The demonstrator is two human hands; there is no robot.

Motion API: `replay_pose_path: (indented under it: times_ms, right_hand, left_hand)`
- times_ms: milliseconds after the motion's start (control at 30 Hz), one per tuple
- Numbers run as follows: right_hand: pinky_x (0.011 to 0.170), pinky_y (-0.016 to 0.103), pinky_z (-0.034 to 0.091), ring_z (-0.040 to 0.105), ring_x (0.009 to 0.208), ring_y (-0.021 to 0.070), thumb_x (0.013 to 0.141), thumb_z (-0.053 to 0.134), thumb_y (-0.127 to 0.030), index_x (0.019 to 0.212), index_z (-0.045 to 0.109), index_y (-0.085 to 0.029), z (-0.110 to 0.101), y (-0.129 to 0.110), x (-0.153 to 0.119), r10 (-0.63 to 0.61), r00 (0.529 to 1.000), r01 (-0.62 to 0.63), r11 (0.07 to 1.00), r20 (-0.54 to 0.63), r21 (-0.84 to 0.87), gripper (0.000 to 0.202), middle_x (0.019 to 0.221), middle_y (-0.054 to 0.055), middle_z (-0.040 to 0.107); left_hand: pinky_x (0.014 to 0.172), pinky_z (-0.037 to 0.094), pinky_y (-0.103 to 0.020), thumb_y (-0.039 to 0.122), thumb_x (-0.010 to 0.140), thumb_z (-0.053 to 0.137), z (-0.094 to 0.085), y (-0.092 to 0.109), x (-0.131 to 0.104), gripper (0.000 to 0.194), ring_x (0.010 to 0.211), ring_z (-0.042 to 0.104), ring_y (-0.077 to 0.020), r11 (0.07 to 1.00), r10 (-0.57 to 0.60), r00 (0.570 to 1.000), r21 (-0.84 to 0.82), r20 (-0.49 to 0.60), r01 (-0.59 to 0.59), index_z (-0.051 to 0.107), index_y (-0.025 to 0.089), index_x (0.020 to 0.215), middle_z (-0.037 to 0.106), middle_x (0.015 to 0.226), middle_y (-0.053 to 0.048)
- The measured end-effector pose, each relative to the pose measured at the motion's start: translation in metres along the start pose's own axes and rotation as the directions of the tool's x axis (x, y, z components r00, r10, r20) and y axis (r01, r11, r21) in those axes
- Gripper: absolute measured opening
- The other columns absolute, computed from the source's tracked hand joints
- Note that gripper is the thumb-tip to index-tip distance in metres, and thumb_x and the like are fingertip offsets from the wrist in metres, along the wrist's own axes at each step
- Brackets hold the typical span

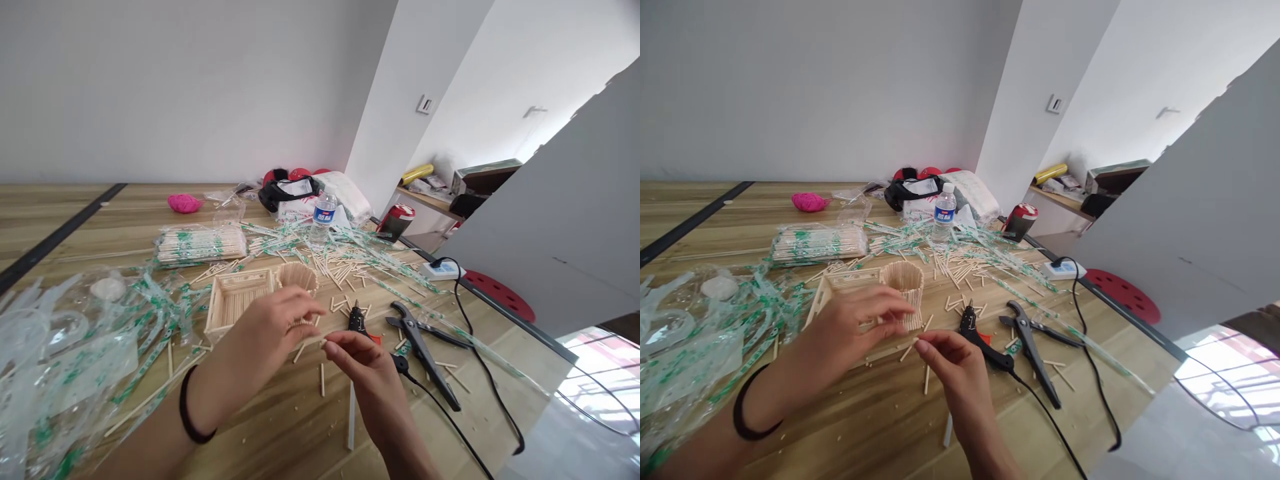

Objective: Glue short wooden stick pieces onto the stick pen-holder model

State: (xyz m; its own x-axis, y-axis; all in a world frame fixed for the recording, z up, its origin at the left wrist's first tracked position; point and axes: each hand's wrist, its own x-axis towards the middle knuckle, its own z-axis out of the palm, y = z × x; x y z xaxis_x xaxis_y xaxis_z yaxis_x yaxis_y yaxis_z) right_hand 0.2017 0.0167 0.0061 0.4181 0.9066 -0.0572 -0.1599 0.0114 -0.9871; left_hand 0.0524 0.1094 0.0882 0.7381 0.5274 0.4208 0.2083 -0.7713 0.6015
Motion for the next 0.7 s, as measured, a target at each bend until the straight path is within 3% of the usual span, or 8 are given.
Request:
replay_pose_path:
  times_ms: [100, 200, 333, 567, 633, 700]
  right_hand:
    - [0.07, 0.025, 0.042, 0.056, 0.069, 0.0135, 0.063, 0.08, -0.034, 0.076, 0.073, -0.022, -0.008, -0.002, -0.005, 0.06, 0.997, -0.05, 0.979, -0.043, 0.198, 0.019, 0.072, -0.001, 0.07]
    - [0.068, 0.026, 0.04, 0.053, 0.068, 0.0138, 0.061, 0.081, -0.034, 0.074, 0.073, -0.02, -0.011, -0.003, -0.01, 0.108, 0.993, -0.094, 0.963, -0.041, 0.252, 0.021, 0.071, 0.001, 0.068]
    - [0.061, 0.023, 0.036, 0.046, 0.06, 0.0108, 0.061, 0.081, -0.035, 0.072, 0.073, -0.018, -0.012, -0.008, -0.016, 0.133, 0.991, -0.12, 0.949, -0.025, 0.292, 0.022, 0.063, -0.001, 0.063]
    - [0.051, 0.019, 0.027, 0.035, 0.052, 0.0061, 0.061, 0.082, -0.036, 0.07, 0.071, -0.015, -0.008, -0.008, -0.018, 0.21, 0.977, -0.207, 0.88, 0.04, 0.427, 0.024, 0.056, -0.004, 0.052]
    - [0.051, 0.02, 0.028, 0.035, 0.051, 0.0065, 0.065, 0.078, -0.039, 0.068, 0.07, -0.016, -0.011, -0.008, -0.017, 0.184, 0.982, -0.189, 0.909, 0.048, 0.373, 0.025, 0.056, -0.004, 0.051]
    - [0.054, 0.022, 0.033, 0.043, 0.055, 0.0094, 0.073, 0.07, -0.042, 0.07, 0.069, -0.016, -0.019, -0.009, -0.013, 0.117, 0.993, -0.121, 0.974, 0.031, 0.192, 0.026, 0.061, -0.001, 0.057]
  left_hand:
    - [0.074, 0.049, -0.025, 0.011, 0.082, 0.063, 0.011, 0.006, -0.001, 0.019, 0.083, 0.064, -0.0152, 0.983, -0.117, 0.975, -0.115, 0.189, 0.141, 0.07, 0.022, 0.096, 0.068, 0.094, 0.0]
    - [0.071, 0.048, -0.026, 0.019, 0.081, 0.066, 0.021, 0.006, -0.001, 0.016, 0.078, 0.063, -0.0155, 0.955, -0.17, 0.951, -0.195, 0.257, 0.223, 0.073, 0.026, 0.094, 0.068, 0.09, 0.001]
    - [0.073, 0.047, -0.025, 0.02, 0.081, 0.065, 0.032, 0.003, -0.001, 0.02, 0.082, 0.063, -0.016, 0.918, -0.176, 0.953, -0.309, 0.248, 0.25, 0.074, 0.032, 0.094, 0.07, 0.089, 0.002]
    - [0.076, 0.049, -0.026, 0.021, 0.079, 0.066, 0.043, 0.002, -0.002, 0.017, 0.084, 0.065, -0.0176, 0.845, -0.238, 0.949, -0.436, 0.208, 0.308, 0.076, 0.03, 0.088, 0.074, 0.092, 0.001]
    - [0.076, 0.049, -0.027, 0.021, 0.078, 0.067, 0.043, 0.003, -0.001, 0.014, 0.084, 0.066, -0.0181, 0.833, -0.26, 0.943, -0.445, 0.21, 0.329, 0.077, 0.028, 0.085, 0.074, 0.092, 0.0]
    - [0.076, 0.05, -0.027, 0.024, 0.076, 0.068, 0.04, 0.004, 0.0, 0.012, 0.085, 0.065, -0.0188, 0.815, -0.293, 0.93, -0.452, 0.221, 0.364, 0.077, 0.027, 0.084, 0.074, 0.092, -0.001]
